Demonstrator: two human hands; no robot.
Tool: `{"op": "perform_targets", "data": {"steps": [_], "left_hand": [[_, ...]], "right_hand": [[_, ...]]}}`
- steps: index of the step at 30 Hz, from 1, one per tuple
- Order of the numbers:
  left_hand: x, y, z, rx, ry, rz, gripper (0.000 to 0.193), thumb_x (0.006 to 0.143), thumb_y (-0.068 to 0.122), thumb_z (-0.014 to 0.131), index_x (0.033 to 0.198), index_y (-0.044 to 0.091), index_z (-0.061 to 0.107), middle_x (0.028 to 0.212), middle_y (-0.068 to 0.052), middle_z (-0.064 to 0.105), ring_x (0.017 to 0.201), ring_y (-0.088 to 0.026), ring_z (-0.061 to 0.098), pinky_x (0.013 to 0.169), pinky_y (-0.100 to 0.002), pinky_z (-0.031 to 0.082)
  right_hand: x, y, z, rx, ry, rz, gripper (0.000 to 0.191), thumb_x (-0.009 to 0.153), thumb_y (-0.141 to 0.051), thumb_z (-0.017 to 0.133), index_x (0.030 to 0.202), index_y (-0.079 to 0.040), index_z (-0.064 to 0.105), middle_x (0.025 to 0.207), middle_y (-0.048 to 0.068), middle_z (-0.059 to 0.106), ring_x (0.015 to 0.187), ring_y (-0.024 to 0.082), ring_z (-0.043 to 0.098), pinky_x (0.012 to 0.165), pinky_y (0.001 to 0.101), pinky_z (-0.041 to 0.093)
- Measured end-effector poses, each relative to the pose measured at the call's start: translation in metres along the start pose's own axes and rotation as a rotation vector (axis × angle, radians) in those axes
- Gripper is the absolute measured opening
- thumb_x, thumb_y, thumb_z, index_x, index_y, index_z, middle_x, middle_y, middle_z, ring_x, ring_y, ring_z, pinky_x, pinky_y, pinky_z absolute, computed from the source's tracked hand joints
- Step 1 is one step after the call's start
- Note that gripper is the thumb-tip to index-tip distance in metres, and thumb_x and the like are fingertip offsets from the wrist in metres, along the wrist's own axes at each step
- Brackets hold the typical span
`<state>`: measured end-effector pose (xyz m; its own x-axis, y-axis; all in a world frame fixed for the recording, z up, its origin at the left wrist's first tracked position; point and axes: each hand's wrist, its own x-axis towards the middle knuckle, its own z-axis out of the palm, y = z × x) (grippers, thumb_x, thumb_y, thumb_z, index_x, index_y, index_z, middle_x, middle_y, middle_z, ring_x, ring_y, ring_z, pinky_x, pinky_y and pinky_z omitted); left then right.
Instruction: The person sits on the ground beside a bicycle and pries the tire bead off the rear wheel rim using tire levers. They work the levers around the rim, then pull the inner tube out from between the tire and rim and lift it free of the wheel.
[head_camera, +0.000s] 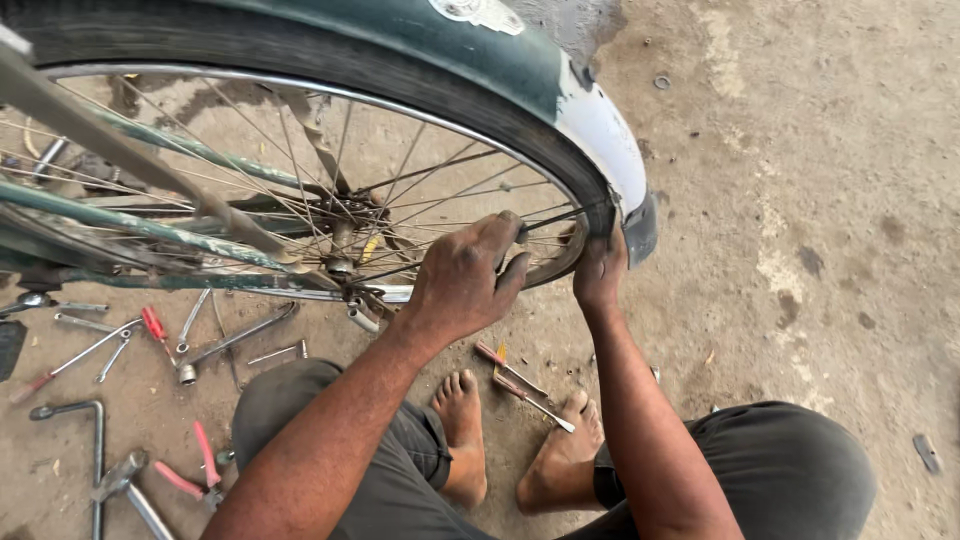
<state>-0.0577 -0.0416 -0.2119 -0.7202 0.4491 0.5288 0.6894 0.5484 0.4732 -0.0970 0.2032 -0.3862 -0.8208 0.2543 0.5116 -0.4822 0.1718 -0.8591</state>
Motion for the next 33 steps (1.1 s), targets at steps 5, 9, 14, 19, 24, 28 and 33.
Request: {"op": "perform_targets", "data": {"steps": [5, 9, 14, 19, 24, 28, 33], "left_hand": [[-0.006, 0.002, -0.002, -0.033, -0.058, -0.045, 0.035, 0.093, 0.018, 0.073, 0.119, -0.001, 0.058, 0.096, -0.018, 0.070, 0.082, -0.031, 0.074, 0.069, -0.041, 0.061], [-0.002, 0.003, -0.001, -0.027, -0.075, -0.070, 0.035, 0.092, 0.018, 0.073, 0.117, -0.001, 0.058, 0.095, -0.018, 0.071, 0.078, -0.031, 0.074, 0.066, -0.041, 0.060], [-0.005, 0.003, -0.006, -0.040, -0.074, -0.059, 0.032, 0.093, 0.016, 0.072, 0.117, 0.000, 0.058, 0.093, -0.017, 0.070, 0.077, -0.031, 0.074, 0.066, -0.041, 0.060], [-0.005, 0.003, -0.007, -0.032, -0.061, -0.046, 0.032, 0.092, 0.018, 0.073, 0.114, 0.000, 0.058, 0.092, -0.018, 0.069, 0.078, -0.034, 0.073, 0.066, -0.043, 0.059], [0.000, 0.002, -0.005, -0.038, -0.043, -0.025, 0.034, 0.092, 0.018, 0.073, 0.115, 0.000, 0.057, 0.092, -0.018, 0.069, 0.079, -0.033, 0.073, 0.068, -0.043, 0.059], [-0.004, 0.001, -0.005, -0.021, -0.056, -0.023, 0.036, 0.090, 0.018, 0.074, 0.116, -0.002, 0.057, 0.091, -0.019, 0.069, 0.077, -0.033, 0.073, 0.065, -0.043, 0.059], [-0.005, 0.003, -0.001, -0.023, -0.074, -0.052, 0.030, 0.093, 0.017, 0.073, 0.113, 0.001, 0.058, 0.089, -0.016, 0.069, 0.075, -0.029, 0.073, 0.064, -0.040, 0.059]], "right_hand": [[0.000, -0.001, 0.003, 0.106, -0.069, 0.137, 0.058, 0.109, -0.052, 0.041, 0.124, 0.003, 0.054, 0.098, 0.010, 0.068, 0.086, 0.020, 0.068, 0.076, 0.0350, 0.058], [-0.002, 0.000, 0.003, -0.066, -0.059, 0.039, 0.060, 0.115, -0.047, 0.046, 0.136, 0.009, 0.053, 0.119, 0.016, 0.064, 0.104, 0.024, 0.062, 0.089, 0.0383, 0.054], [-0.005, 0.005, 0.000, -0.062, -0.027, 0.002, 0.057, 0.111, -0.050, 0.040, 0.115, 0.002, 0.064, 0.092, 0.010, 0.070, 0.085, 0.021, 0.071, 0.077, 0.0354, 0.058], [-0.003, 0.005, 0.002, 0.041, -0.095, 0.151, 0.059, 0.113, -0.050, 0.043, 0.120, 0.005, 0.062, 0.102, 0.013, 0.071, 0.090, 0.023, 0.069, 0.080, 0.0366, 0.057], [0.005, 0.000, 0.004, -0.043, 0.037, -0.013, 0.064, 0.114, -0.057, 0.043, 0.131, 0.003, 0.057, 0.104, 0.013, 0.068, 0.092, 0.023, 0.066, 0.081, 0.0373, 0.054], [0.007, -0.003, -0.001, 0.126, -0.064, 0.070, 0.075, 0.102, -0.070, 0.041, 0.129, -0.001, 0.055, 0.100, 0.010, 0.067, 0.086, 0.020, 0.070, 0.073, 0.0360, 0.059], [-0.001, -0.004, -0.003, 0.050, -0.152, 0.245, 0.079, 0.100, -0.071, 0.044, 0.125, 0.002, 0.059, 0.103, 0.012, 0.067, 0.087, 0.021, 0.067, 0.071, 0.0373, 0.058]]}}
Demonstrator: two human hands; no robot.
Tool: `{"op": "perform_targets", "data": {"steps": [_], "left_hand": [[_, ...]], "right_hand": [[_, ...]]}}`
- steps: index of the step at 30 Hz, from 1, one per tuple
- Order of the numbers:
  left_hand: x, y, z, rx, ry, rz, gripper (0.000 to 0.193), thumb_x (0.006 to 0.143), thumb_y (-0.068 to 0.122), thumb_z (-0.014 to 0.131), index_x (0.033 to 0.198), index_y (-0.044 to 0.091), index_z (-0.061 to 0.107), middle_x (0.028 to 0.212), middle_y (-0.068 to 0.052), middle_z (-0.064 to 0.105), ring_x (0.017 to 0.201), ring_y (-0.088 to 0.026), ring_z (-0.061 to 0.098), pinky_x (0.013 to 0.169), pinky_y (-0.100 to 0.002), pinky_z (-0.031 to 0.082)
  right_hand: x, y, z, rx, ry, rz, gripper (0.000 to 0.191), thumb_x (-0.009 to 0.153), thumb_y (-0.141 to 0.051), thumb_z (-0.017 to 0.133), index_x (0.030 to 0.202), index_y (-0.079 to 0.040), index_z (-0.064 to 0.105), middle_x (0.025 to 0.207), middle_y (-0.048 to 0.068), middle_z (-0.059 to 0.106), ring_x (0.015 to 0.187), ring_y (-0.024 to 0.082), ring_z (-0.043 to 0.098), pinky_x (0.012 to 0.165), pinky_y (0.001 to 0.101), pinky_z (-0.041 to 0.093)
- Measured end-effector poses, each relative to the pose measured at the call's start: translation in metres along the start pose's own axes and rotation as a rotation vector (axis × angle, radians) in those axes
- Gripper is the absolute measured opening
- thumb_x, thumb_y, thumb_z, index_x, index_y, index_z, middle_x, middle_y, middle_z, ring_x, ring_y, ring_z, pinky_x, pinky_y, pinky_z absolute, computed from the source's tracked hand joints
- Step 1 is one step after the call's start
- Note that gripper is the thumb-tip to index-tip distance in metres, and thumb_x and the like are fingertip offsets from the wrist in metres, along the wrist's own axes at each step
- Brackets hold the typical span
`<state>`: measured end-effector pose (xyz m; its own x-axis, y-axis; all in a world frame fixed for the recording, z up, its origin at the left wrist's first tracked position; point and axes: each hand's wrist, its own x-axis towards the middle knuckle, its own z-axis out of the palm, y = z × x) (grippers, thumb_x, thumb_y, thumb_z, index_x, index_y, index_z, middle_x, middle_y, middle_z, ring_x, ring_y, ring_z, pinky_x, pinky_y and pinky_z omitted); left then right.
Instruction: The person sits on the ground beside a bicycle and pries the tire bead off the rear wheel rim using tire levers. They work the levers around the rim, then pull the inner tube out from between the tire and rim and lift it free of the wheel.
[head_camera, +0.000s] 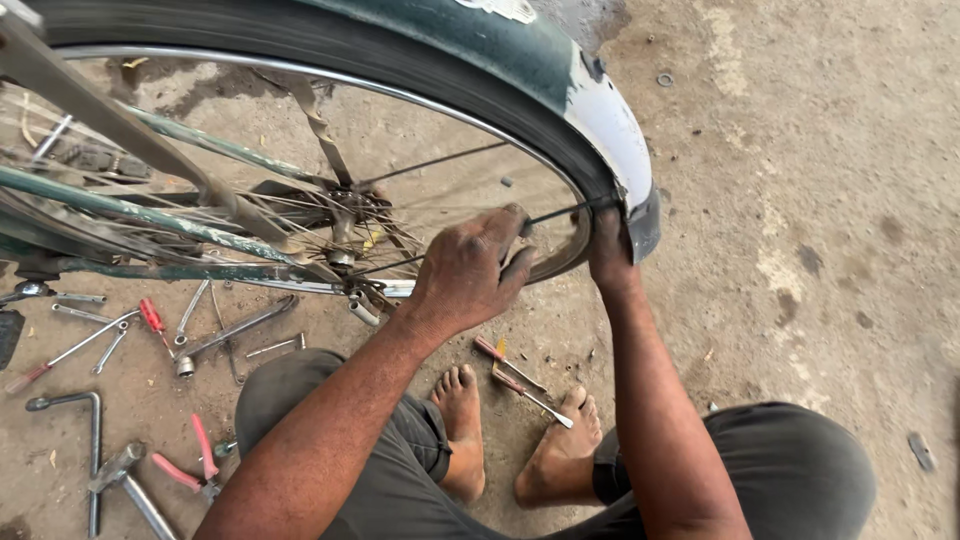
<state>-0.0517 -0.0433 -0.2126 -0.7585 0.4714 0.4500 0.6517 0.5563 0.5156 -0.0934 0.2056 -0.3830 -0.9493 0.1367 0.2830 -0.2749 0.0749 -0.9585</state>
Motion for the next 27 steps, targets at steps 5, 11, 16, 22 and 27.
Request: {"op": "perform_targets", "data": {"steps": [5, 11, 16, 22, 27], "left_hand": [[0.0011, 0.0030, 0.0010, 0.021, -0.034, -0.034, 0.031, 0.093, 0.019, 0.073, 0.113, 0.001, 0.058, 0.089, -0.015, 0.069, 0.072, -0.026, 0.073, 0.058, -0.037, 0.060], [-0.0024, 0.0056, 0.0025, 0.032, 0.012, 0.013, 0.033, 0.092, 0.018, 0.073, 0.114, -0.001, 0.057, 0.089, -0.017, 0.069, 0.072, -0.028, 0.073, 0.059, -0.037, 0.060], [0.0015, 0.0048, 0.0026, 0.004, 0.006, -0.013, 0.031, 0.092, 0.019, 0.073, 0.111, 0.001, 0.057, 0.088, -0.016, 0.069, 0.073, -0.030, 0.073, 0.061, -0.040, 0.058], [-0.0030, 0.0009, 0.0042, 0.001, 0.058, 0.047, 0.035, 0.091, 0.018, 0.073, 0.117, 0.000, 0.057, 0.093, -0.018, 0.069, 0.078, -0.032, 0.073, 0.066, -0.042, 0.060], [0.0000, -0.0031, 0.0093, 0.022, 0.066, 0.054, 0.035, 0.092, 0.019, 0.073, 0.117, 0.000, 0.056, 0.096, -0.020, 0.069, 0.080, -0.034, 0.074, 0.067, -0.042, 0.060]], "right_hand": [[-0.0028, 0.0002, -0.0001, -0.135, 0.111, -0.261, 0.072, 0.106, -0.066, 0.040, 0.124, 0.001, 0.059, 0.098, 0.010, 0.068, 0.089, 0.019, 0.067, 0.078, 0.0350, 0.057], [-0.0005, -0.0020, -0.0038, -0.105, 0.035, -0.164, 0.068, 0.110, -0.061, 0.042, 0.123, 0.003, 0.061, 0.105, 0.012, 0.068, 0.095, 0.021, 0.065, 0.081, 0.0354, 0.056], [0.0000, -0.0045, -0.0044, -0.327, 0.196, -0.375, 0.073, 0.114, -0.059, 0.042, 0.142, 0.008, 0.049, 0.123, 0.024, 0.061, 0.112, 0.035, 0.061, 0.092, 0.0442, 0.051], [0.0031, -0.0004, 0.0020, 0.078, 0.061, -0.056, 0.082, 0.100, -0.072, 0.047, 0.134, 0.003, 0.052, 0.102, 0.013, 0.068, 0.088, 0.025, 0.073, 0.074, 0.0392, 0.062], [0.0049, 0.0043, 0.0052, -0.141, 0.142, -0.204, 0.086, 0.105, -0.066, 0.045, 0.142, 0.010, 0.039, 0.128, 0.020, 0.056, 0.106, 0.030, 0.063, 0.078, 0.0442, 0.063]]}}
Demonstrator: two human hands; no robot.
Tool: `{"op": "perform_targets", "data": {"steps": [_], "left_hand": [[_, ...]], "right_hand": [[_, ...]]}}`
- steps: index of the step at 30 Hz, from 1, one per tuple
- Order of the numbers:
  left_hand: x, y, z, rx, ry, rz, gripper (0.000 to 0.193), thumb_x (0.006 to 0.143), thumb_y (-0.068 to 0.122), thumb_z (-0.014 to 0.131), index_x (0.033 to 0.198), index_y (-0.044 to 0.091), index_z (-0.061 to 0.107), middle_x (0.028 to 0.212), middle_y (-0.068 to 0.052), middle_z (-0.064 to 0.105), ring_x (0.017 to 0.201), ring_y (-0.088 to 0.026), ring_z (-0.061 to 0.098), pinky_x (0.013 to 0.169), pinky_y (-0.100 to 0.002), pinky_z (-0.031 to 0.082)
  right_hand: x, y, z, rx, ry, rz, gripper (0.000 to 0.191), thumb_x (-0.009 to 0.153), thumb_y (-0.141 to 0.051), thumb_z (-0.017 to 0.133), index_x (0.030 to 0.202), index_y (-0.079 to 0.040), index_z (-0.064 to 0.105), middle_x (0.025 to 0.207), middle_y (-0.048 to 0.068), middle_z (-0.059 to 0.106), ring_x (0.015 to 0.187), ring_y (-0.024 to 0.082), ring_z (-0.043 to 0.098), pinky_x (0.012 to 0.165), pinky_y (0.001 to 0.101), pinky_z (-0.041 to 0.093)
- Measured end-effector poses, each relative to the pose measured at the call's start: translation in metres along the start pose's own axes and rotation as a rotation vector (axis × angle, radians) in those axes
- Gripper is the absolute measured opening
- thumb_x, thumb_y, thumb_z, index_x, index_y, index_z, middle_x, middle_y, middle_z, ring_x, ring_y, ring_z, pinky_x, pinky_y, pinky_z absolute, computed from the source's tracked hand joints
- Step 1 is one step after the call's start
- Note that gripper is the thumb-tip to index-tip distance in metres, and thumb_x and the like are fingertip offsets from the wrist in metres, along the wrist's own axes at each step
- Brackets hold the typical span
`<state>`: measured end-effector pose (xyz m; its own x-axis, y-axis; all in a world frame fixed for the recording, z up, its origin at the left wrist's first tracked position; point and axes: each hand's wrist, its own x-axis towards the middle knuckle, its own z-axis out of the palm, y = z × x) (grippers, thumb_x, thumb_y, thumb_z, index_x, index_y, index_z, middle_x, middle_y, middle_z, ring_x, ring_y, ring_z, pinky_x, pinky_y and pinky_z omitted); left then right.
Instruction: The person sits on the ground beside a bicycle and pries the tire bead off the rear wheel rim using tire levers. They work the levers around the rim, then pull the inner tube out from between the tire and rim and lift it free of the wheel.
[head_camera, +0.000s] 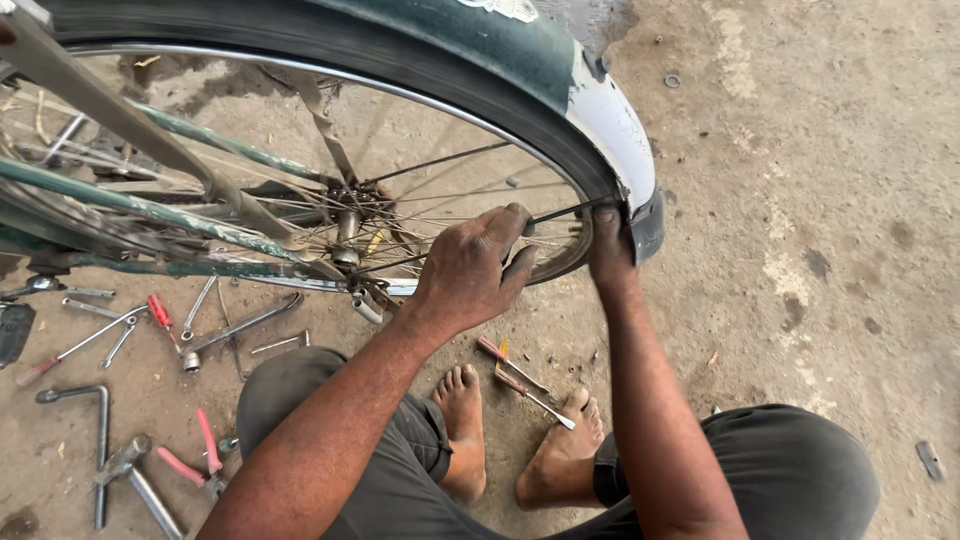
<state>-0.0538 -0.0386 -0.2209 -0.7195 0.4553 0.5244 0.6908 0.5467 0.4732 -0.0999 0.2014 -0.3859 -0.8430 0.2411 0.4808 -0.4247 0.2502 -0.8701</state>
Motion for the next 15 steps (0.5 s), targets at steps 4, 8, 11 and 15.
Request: {"op": "perform_targets", "data": {"steps": [4, 8, 11, 15], "left_hand": [[-0.0013, -0.0020, -0.0012, 0.020, -0.015, -0.023, 0.033, 0.093, 0.019, 0.073, 0.114, 0.001, 0.056, 0.095, -0.019, 0.069, 0.079, -0.032, 0.074, 0.066, -0.041, 0.061], [-0.0044, -0.0010, -0.0012, -0.010, -0.046, -0.031, 0.034, 0.092, 0.019, 0.072, 0.115, 0.001, 0.056, 0.090, -0.016, 0.069, 0.078, -0.031, 0.074, 0.065, -0.041, 0.061], [-0.0016, 0.0008, -0.0001, 0.016, -0.074, -0.058, 0.032, 0.093, 0.019, 0.072, 0.115, 0.001, 0.057, 0.088, -0.017, 0.069, 0.072, -0.029, 0.073, 0.063, -0.040, 0.060], [0.0012, 0.0031, -0.0029, 0.016, 0.012, -0.013, 0.033, 0.091, 0.018, 0.073, 0.115, 0.001, 0.057, 0.093, -0.017, 0.070, 0.075, -0.031, 0.073, 0.063, -0.041, 0.059]], "right_hand": [[-0.0068, 0.0056, 0.0013, 0.039, 0.033, -0.044, 0.079, 0.105, -0.067, 0.042, 0.133, 0.007, 0.051, 0.117, 0.019, 0.063, 0.101, 0.028, 0.065, 0.082, 0.0426, 0.057], [-0.0109, 0.0091, -0.0001, 0.161, -0.012, 0.129, 0.078, 0.103, -0.069, 0.038, 0.125, 0.002, 0.061, 0.103, 0.015, 0.069, 0.090, 0.023, 0.068, 0.079, 0.0387, 0.057], [-0.0079, 0.0067, -0.0021, 0.130, -0.099, 0.111, 0.077, 0.105, -0.068, 0.040, 0.125, 0.004, 0.060, 0.110, 0.015, 0.066, 0.097, 0.024, 0.065, 0.082, 0.0395, 0.056], [-0.0031, 0.0001, -0.0025, -0.190, 0.085, -0.203, 0.077, 0.113, -0.061, 0.043, 0.124, 0.014, 0.055, 0.115, 0.026, 0.062, 0.101, 0.035, 0.060, 0.085, 0.0460, 0.051]]}}
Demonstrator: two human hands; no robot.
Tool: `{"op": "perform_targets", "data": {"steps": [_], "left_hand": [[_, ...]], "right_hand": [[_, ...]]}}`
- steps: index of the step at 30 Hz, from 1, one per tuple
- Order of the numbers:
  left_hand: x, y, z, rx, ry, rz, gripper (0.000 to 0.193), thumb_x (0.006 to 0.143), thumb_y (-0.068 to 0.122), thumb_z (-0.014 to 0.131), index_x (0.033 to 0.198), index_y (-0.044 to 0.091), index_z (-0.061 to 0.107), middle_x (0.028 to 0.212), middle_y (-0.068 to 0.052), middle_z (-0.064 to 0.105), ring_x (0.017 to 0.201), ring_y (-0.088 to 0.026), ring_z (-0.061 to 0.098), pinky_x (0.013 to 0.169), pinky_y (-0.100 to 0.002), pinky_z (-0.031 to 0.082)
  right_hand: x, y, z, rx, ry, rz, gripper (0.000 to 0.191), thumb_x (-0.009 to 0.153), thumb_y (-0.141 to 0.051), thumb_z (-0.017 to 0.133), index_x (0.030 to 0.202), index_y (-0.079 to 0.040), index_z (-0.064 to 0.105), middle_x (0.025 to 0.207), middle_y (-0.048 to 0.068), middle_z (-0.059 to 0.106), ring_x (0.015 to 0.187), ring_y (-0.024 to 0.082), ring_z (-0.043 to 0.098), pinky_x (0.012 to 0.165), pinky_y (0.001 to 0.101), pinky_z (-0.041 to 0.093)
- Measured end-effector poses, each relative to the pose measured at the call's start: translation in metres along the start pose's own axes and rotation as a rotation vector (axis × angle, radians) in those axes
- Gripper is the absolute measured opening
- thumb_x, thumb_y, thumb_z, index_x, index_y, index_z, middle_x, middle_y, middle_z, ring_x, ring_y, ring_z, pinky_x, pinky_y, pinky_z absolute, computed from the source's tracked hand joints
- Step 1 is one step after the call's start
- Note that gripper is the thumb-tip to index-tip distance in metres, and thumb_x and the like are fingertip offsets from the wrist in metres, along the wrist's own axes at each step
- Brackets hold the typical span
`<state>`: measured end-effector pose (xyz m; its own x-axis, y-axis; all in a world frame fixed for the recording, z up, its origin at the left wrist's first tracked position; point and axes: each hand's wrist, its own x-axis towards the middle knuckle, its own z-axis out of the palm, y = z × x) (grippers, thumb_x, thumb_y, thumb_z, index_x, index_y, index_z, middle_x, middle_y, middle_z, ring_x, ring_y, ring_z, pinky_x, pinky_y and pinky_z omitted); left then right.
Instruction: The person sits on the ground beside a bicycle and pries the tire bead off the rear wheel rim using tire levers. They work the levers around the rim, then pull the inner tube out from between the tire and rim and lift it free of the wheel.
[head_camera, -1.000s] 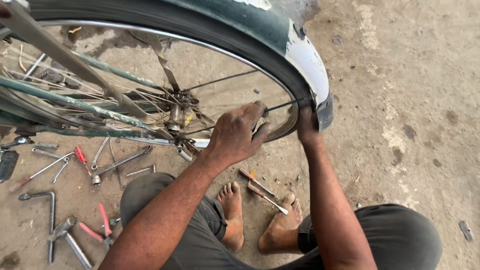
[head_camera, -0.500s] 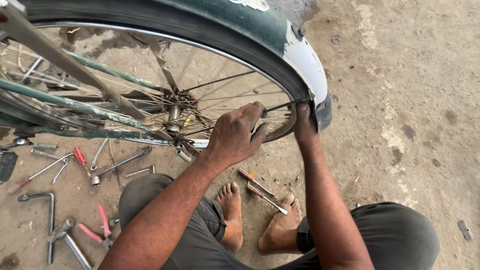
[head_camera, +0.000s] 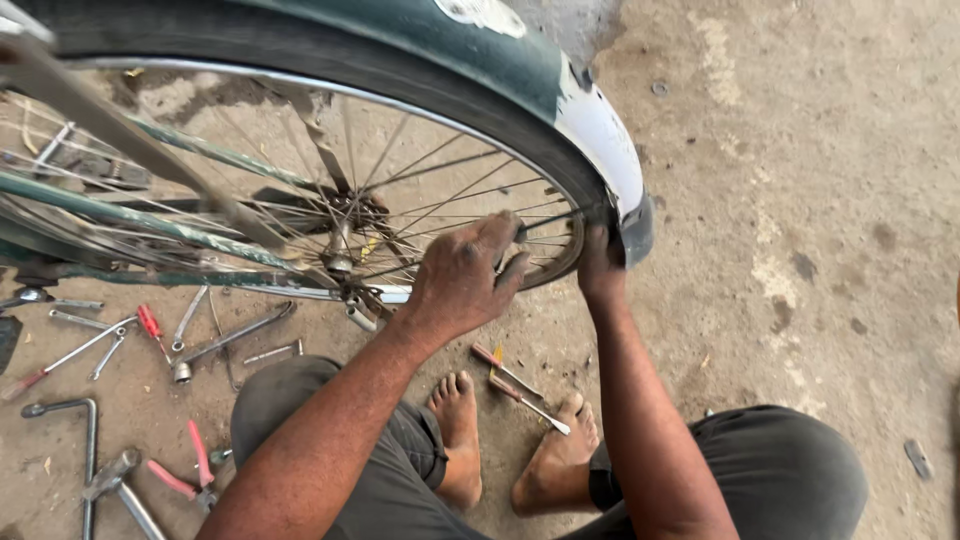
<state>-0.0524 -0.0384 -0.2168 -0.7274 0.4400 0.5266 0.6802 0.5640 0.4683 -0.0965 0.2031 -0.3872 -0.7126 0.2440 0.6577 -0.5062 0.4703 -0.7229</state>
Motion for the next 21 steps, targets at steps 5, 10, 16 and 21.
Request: {"op": "perform_targets", "data": {"steps": [5, 10, 16, 21], "left_hand": [[-0.004, -0.001, 0.000, -0.036, -0.075, -0.043, 0.030, 0.092, 0.017, 0.073, 0.111, 0.001, 0.058, 0.087, -0.015, 0.070, 0.071, -0.029, 0.073, 0.062, -0.040, 0.059], [-0.003, -0.005, 0.008, -0.030, -0.066, -0.021, 0.034, 0.092, 0.017, 0.073, 0.117, -0.001, 0.057, 0.089, -0.017, 0.069, 0.072, -0.029, 0.073, 0.061, -0.038, 0.060], [-0.007, -0.007, 0.009, 0.009, -0.095, -0.039, 0.036, 0.093, 0.019, 0.073, 0.120, 0.000, 0.058, 0.088, -0.016, 0.069, 0.076, -0.029, 0.073, 0.067, -0.041, 0.060], [-0.009, -0.007, 0.011, 0.005, -0.062, -0.027, 0.039, 0.092, 0.020, 0.073, 0.121, -0.001, 0.057, 0.092, -0.018, 0.069, 0.077, -0.029, 0.073, 0.066, -0.040, 0.061]], "right_hand": [[-0.001, 0.000, 0.000, 0.355, -0.115, 0.362, 0.070, 0.102, -0.067, 0.044, 0.110, 0.000, 0.063, 0.088, 0.008, 0.067, 0.076, 0.020, 0.073, 0.067, 0.0337, 0.061], [-0.002, 0.009, -0.004, 0.332, -0.190, 0.370, 0.071, 0.107, -0.066, 0.052, 0.119, 0.003, 0.063, 0.099, 0.010, 0.068, 0.087, 0.021, 0.066, 0.076, 0.0348, 0.057], [-0.006, 0.019, -0.002, 0.447, -0.095, 0.354, 0.070, 0.104, -0.066, 0.050, 0.126, 0.000, 0.056, 0.095, 0.007, 0.065, 0.085, 0.018, 0.068, 0.076, 0.0344, 0.057], [-0.014, 0.022, 0.000, 0.287, -0.224, 0.485, 0.071, 0.112, -0.063, 0.039, 0.116, 0.001, 0.067, 0.098, 0.008, 0.073, 0.086, 0.015, 0.069, 0.076, 0.0317, 0.056]]}}
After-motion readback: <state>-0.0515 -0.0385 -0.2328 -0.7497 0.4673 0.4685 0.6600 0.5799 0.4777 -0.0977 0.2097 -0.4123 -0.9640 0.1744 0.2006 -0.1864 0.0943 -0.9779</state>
